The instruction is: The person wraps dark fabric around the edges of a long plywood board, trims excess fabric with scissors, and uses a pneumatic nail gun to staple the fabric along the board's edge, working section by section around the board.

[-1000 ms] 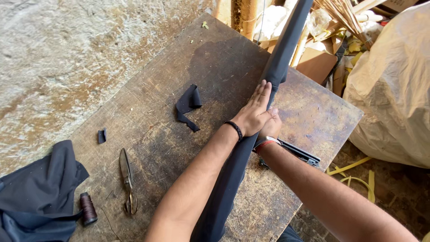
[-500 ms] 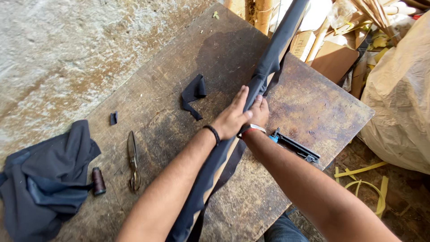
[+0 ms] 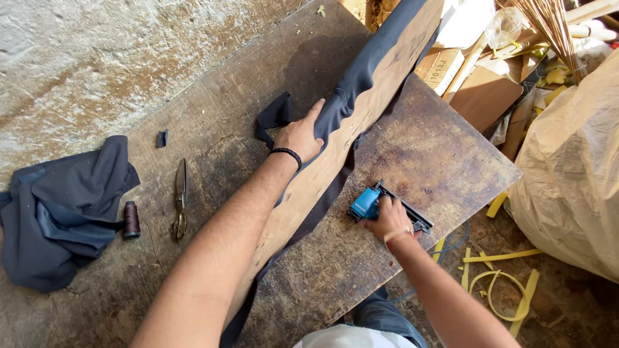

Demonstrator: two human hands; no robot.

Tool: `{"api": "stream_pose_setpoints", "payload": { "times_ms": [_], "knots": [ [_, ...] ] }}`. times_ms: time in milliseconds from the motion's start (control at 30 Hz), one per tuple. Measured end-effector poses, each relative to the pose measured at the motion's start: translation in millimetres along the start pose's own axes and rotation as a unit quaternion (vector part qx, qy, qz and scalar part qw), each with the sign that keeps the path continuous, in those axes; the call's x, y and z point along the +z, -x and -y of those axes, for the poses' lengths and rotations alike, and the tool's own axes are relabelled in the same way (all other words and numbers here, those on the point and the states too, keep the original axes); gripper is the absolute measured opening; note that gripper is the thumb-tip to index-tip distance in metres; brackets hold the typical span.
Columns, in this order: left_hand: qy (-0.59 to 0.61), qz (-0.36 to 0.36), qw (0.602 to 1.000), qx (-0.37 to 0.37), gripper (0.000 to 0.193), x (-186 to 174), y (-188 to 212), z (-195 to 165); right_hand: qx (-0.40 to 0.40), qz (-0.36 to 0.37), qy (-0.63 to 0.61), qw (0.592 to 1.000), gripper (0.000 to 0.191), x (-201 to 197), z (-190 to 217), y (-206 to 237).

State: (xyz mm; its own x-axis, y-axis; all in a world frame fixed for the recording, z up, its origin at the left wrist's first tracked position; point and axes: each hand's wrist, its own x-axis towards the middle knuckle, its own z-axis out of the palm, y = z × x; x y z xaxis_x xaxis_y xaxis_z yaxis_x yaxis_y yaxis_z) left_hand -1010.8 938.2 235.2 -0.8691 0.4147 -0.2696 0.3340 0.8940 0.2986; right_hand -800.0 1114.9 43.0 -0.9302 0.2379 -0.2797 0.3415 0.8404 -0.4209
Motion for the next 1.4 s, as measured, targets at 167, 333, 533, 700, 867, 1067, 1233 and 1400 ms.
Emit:
{"api": "stream_pose_setpoints", "payload": {
  "times_ms": [167,333,533,700,867,1067,1233,1400],
  "knots": [
    [-0.013,0.0,1.0,-0.016,0.098,6,-5,4,0.013,0.011,-0.03,0.999,0.073,8,-14,5],
    [-0.021,-0.031,0.999,-0.008,0.095,3,-1,0,0.114,0.076,-0.273,0.952,0.046,-65,13,-30],
    [-0.069,-0.016,0.997,-0.042,0.083,-5,7,-14,-0.026,-0.002,-0.38,0.925,0.039,-143,51,-60],
    [-0.085,-0.004,0.995,-0.042,0.075,-10,11,-21,-0.061,-0.025,-0.316,0.946,0.029,-158,60,-85],
    [-0.113,-0.005,0.993,-0.034,0.066,-7,7,-20,-0.056,0.009,-0.316,0.947,0.037,-141,60,-81],
    [-0.127,-0.016,0.992,-0.009,0.082,-3,8,-20,-0.068,0.039,-0.3,0.951,0.038,-131,69,-67],
    [-0.111,0.013,0.994,-0.01,0.1,-2,3,-10,0.011,0.069,-0.267,0.961,0.035,-114,69,-62],
    [0.039,-0.023,0.995,0.084,0.104,8,4,22,0.013,0.07,-0.136,0.988,0.043,-75,43,-72]
  ]
}}
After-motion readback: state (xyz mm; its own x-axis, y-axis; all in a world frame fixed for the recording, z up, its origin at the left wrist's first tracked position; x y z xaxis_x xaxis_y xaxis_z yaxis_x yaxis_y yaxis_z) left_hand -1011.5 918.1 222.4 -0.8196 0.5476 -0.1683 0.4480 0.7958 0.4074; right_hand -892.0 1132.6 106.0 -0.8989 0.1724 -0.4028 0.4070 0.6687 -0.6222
